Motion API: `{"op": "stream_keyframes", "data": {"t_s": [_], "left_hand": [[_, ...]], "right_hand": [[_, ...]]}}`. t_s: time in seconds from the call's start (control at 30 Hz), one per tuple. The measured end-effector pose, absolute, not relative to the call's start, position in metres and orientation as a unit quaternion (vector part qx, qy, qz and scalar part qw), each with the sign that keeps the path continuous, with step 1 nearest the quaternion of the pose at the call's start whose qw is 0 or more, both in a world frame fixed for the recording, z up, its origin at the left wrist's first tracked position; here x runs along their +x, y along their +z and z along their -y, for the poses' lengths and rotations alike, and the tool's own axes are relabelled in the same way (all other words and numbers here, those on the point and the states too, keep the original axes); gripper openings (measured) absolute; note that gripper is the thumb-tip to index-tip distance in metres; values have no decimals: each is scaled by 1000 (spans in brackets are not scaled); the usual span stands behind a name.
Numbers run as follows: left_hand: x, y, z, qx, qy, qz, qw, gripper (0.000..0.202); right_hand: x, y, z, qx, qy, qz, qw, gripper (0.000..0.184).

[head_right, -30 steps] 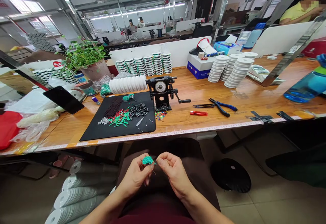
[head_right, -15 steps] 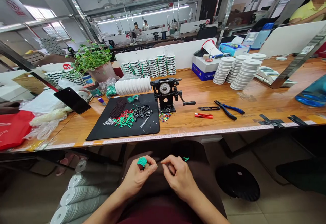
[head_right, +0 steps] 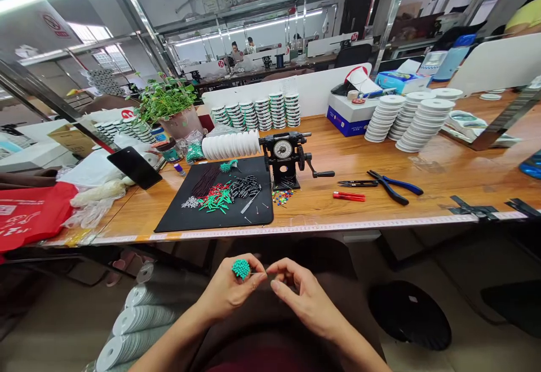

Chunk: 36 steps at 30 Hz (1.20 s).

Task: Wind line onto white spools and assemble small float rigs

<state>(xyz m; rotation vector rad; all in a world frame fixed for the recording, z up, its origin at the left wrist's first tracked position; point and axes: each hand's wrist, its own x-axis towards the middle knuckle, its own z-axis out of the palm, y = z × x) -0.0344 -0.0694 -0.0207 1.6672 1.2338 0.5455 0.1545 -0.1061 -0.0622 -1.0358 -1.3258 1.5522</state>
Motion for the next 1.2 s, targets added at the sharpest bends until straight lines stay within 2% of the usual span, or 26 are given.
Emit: {"op": "stream_keyframes", "data": {"t_s": [0.1,0.2,0.27,0.33,0.37,0.57,0.73,0.9,1.07,1.2], "left_hand": [[-38,-18,67,697,199,-495,479,19],[-48,-8,50,718,188,-495,451,17],[-57,0,28,737,215,-542,341,15],[-66,7,0,734,208,-627,156,15],[-69,9,-14,720,202,-654,112,19],[-65,7,-64,692,124,-712,3,28],[-54,3,-62,701,70,-710,-19,22],[-47,7,-24,733,70,-676,-15,23],[-31,-8,40,881,103,-451,99,18],[-23,-22,62,880,131,-411,201,16]], "right_hand": [[156,-69,106,-431,625,511,404,45],[163,-85,104,-491,591,470,435,47],[167,-93,102,-541,546,426,477,49],[170,-98,100,-564,510,401,511,50],[170,-98,100,-563,505,400,518,49],[162,-94,104,-510,529,442,515,40],[162,-98,105,-521,541,442,490,41],[158,-91,96,-510,549,403,526,46],[146,-82,88,-443,631,330,544,45],[137,-74,91,-414,674,298,534,47]]}}
